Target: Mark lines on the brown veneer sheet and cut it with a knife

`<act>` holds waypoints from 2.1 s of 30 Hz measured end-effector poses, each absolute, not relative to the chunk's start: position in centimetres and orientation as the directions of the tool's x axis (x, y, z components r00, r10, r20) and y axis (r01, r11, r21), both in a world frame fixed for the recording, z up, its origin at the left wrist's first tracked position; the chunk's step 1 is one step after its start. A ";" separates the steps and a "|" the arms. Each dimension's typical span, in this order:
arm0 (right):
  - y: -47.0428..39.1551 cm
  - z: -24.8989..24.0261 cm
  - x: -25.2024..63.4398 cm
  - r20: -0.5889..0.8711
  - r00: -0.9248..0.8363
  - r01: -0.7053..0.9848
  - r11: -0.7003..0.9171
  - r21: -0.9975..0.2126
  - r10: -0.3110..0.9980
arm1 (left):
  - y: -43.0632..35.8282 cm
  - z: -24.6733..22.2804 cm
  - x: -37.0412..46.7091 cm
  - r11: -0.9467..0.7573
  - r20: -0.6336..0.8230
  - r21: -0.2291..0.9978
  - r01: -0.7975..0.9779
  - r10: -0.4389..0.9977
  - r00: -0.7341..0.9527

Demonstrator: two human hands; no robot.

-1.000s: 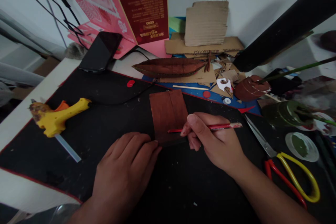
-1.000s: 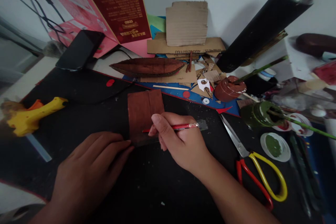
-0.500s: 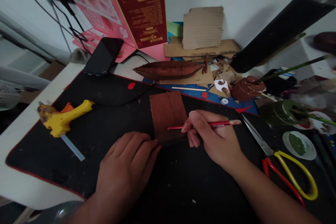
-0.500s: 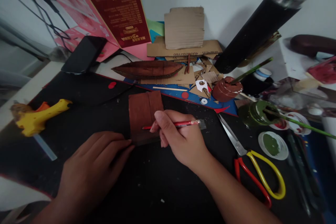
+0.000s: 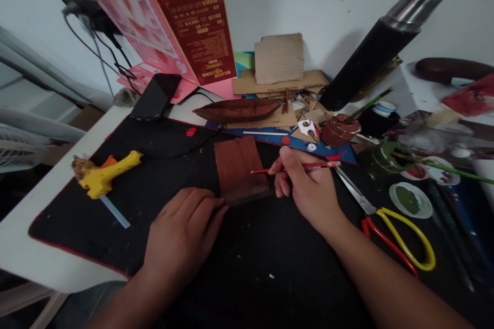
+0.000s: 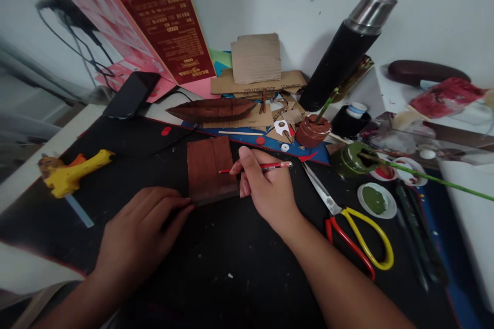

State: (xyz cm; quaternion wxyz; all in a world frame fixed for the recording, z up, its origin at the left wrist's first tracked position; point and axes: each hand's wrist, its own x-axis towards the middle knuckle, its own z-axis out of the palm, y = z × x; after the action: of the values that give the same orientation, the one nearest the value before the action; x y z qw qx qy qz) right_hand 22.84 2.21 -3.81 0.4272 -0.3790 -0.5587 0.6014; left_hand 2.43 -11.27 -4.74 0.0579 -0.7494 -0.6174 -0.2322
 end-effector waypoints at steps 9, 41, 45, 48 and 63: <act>2.4 -3.6 23.5 0.041 -0.338 -0.056 0.024 -0.998 0.940 | -11.5 -4.9 2.4 -0.213 0.399 0.185 0.959 0.909 0.125; 2.6 -3.7 23.8 -0.018 -0.329 0.001 -0.019 -1.000 0.944 | -11.4 -4.9 2.3 -0.183 0.374 0.169 0.969 0.921 0.108; 2.6 -3.7 23.8 -0.016 -0.326 0.001 -0.017 -1.000 0.945 | -11.5 -4.9 2.3 -0.181 0.370 0.170 0.969 0.923 0.107; 2.7 -3.8 23.8 -0.015 -0.325 -0.012 -0.020 -1.000 0.946 | -11.5 -4.8 2.3 -0.190 0.377 0.173 0.966 0.919 0.113; 2.5 -4.2 23.6 -0.011 -0.320 -0.012 -0.016 -1.000 0.947 | -11.4 -4.7 2.4 -0.198 0.386 0.178 0.964 0.915 0.117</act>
State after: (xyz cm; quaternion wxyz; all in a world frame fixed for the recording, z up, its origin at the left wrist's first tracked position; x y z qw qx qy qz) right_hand 23.61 2.51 -4.18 0.4123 -0.4122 -0.5675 0.5815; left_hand 2.41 -11.42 -4.71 0.0581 -0.7450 -0.6305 -0.2099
